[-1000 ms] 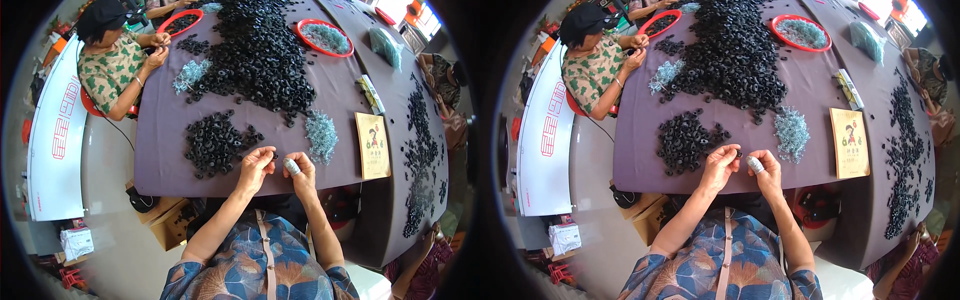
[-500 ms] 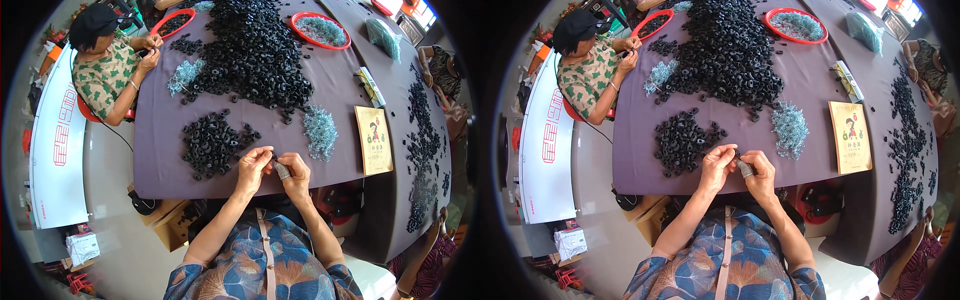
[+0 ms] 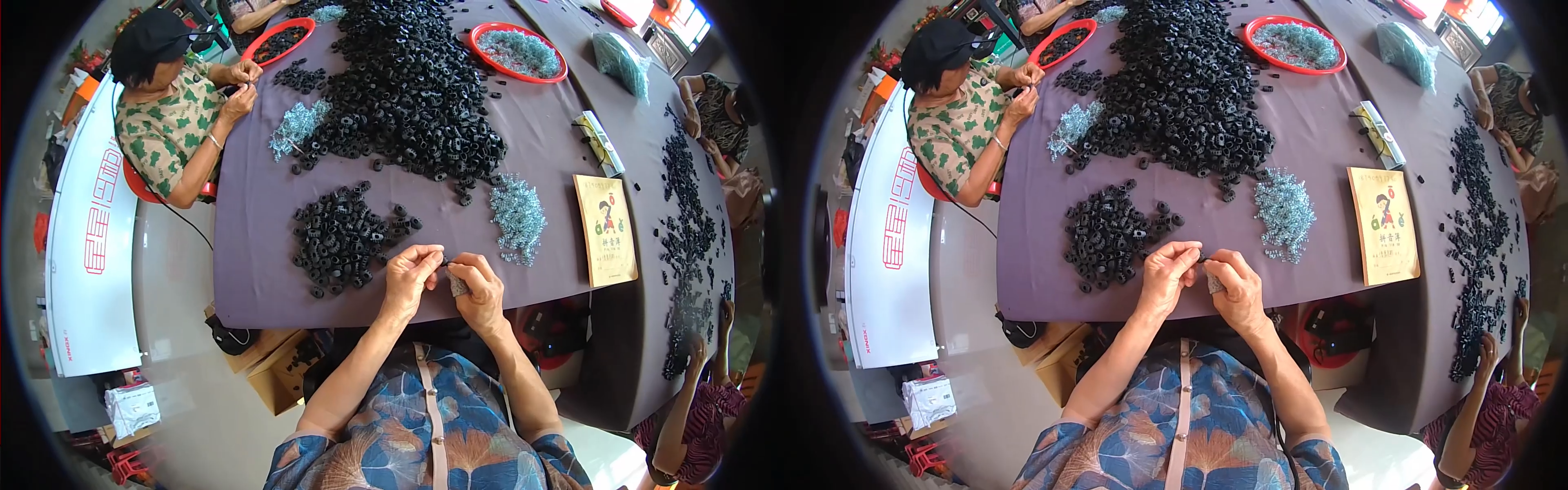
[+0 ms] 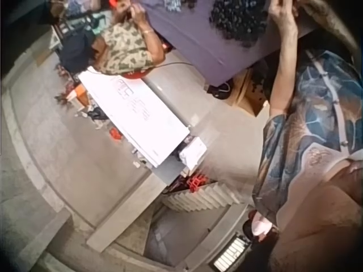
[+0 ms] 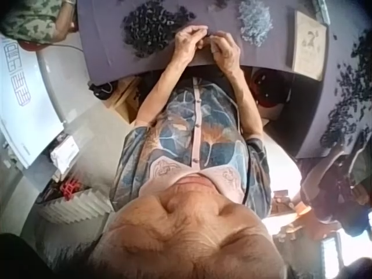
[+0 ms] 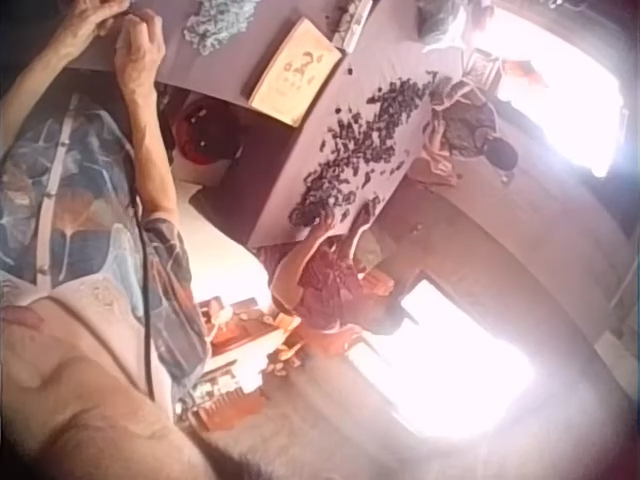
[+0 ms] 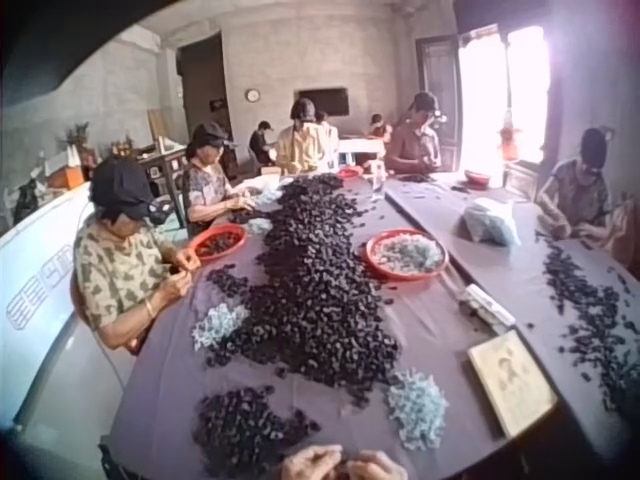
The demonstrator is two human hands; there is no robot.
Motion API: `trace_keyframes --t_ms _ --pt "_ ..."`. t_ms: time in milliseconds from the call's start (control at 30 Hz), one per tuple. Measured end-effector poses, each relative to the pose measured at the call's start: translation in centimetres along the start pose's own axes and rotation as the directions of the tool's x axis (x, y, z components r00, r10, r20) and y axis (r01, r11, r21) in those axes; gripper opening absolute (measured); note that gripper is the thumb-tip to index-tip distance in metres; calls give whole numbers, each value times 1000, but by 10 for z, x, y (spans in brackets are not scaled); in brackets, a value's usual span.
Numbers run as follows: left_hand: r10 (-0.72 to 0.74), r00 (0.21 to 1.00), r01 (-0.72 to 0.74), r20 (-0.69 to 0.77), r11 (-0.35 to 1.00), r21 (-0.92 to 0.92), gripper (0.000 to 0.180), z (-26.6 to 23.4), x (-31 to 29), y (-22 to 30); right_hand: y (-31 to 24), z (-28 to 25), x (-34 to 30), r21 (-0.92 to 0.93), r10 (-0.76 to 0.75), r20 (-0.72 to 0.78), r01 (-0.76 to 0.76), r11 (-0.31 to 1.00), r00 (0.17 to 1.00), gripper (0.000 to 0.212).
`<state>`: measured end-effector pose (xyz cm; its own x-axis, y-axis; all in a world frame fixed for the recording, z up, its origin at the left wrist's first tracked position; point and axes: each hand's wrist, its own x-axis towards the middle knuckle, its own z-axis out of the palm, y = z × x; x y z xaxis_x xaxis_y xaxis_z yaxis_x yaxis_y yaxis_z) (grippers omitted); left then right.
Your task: Sorting and grouping small black industrial or clothing parts at a workshop table.
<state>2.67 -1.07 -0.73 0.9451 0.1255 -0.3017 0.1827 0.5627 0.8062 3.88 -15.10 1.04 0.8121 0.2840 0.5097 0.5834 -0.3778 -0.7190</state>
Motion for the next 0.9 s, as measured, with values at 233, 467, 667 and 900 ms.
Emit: trace_keyframes --t_ms 233,467,667,900 --pt "1 1000 -1 1 1000 2 17 5 -4 -2 -2 -1 -1 83 82 -40 -78 993 996 28" --pt "-24 997 30 68 996 -82 18 2 -4 0 2 1 -2 111 109 -51 -103 988 993 25" --pt "-94 992 107 85 980 -166 13 4 -2 3 2 1 -2 137 113 -57 -104 985 992 27" --pt "-71 997 64 -37 985 -161 11 8 0 0 -1 1 0 147 141 -90 -126 981 986 23"
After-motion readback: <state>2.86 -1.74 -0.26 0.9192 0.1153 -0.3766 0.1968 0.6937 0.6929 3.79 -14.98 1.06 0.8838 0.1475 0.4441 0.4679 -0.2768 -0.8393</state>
